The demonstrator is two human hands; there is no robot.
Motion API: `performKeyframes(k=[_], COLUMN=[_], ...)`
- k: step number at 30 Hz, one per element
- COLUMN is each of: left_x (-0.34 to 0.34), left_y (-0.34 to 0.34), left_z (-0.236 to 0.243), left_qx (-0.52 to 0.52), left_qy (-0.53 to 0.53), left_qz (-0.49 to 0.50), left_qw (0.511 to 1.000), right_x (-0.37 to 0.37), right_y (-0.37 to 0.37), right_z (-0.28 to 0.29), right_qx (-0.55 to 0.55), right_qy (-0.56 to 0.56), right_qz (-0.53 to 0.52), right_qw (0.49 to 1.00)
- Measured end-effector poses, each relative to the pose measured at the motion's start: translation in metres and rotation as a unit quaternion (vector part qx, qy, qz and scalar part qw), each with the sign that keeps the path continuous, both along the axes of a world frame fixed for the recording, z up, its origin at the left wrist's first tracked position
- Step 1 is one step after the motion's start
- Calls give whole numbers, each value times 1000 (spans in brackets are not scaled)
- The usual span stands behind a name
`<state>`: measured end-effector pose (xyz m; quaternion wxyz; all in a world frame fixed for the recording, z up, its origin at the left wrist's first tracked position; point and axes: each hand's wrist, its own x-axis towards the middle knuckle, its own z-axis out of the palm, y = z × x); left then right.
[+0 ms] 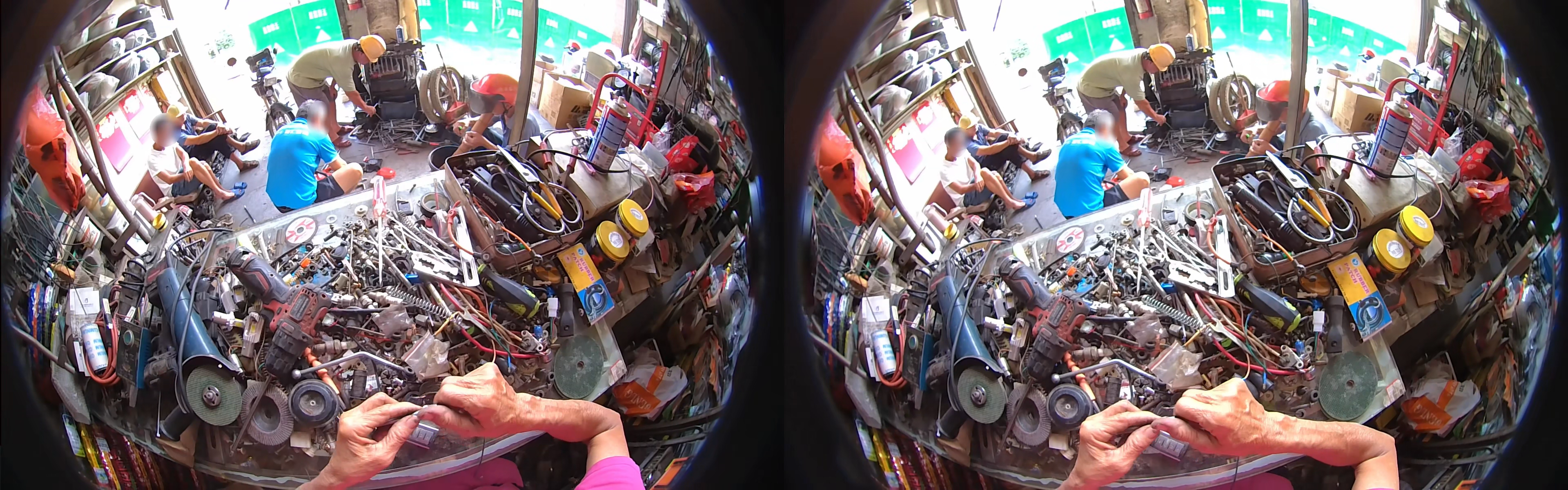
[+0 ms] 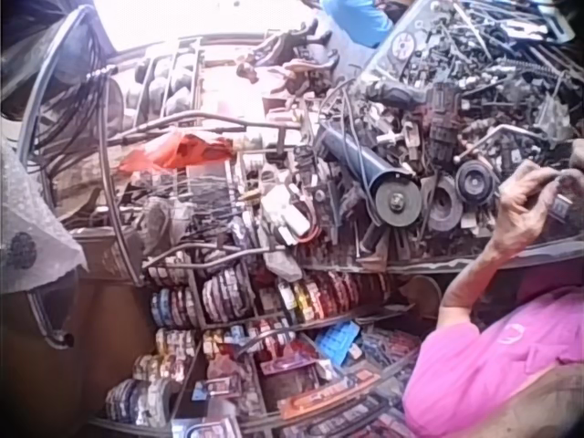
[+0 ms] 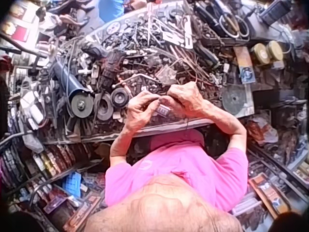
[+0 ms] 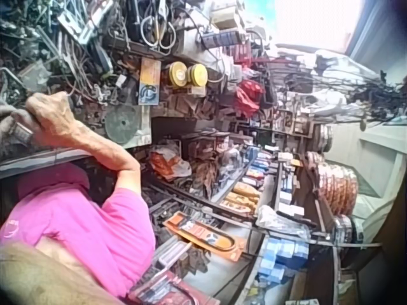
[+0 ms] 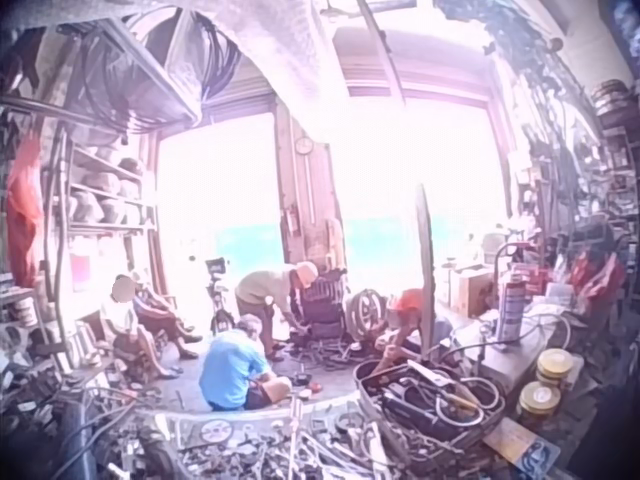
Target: The person holds a small cylindrical electronic component and repeatedly uses a small metal tool to scrape or clean its surface. The person manipulates the component with both hands, rotating it to access different sides while working over a cluttered workbench.
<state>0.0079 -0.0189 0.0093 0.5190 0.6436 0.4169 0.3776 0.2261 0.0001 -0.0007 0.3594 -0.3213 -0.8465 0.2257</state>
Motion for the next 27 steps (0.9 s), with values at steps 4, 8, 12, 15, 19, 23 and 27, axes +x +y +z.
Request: performKeyframes(k=[4, 8, 12, 15, 19, 23, 27], left_x=[1, 1, -1, -1, 0, -1, -1], left_y=[1, 1, 1, 2, 2, 0, 1], left_z=[0, 0, -1, -3, -3, -5, 0], left_qx=[2, 9, 10, 11, 18, 9, 9], left_qy=[-11, -18, 11, 7, -15, 3, 3], left_qz=[-8, 1, -17, -15, 7, -14, -22], left_qw=[1000, 1000, 1000, 1000, 1000, 1000, 1000], right_x=[-4, -9, -2, -2, -13, -6, -2], right_y=[2, -1, -1, 1, 1, -1, 2], right_z=[7, 10, -4, -5, 13, -2, -3], right_qx=[-27, -39, 3, -3, -46, 18, 27], right_qy=[60, 52, 4, 44, 83, -11, -4], right_qz=[-14, -12, -8, -11, -19, -7, 12], right_qw=[998, 998, 1000, 999, 995, 1000, 1000])
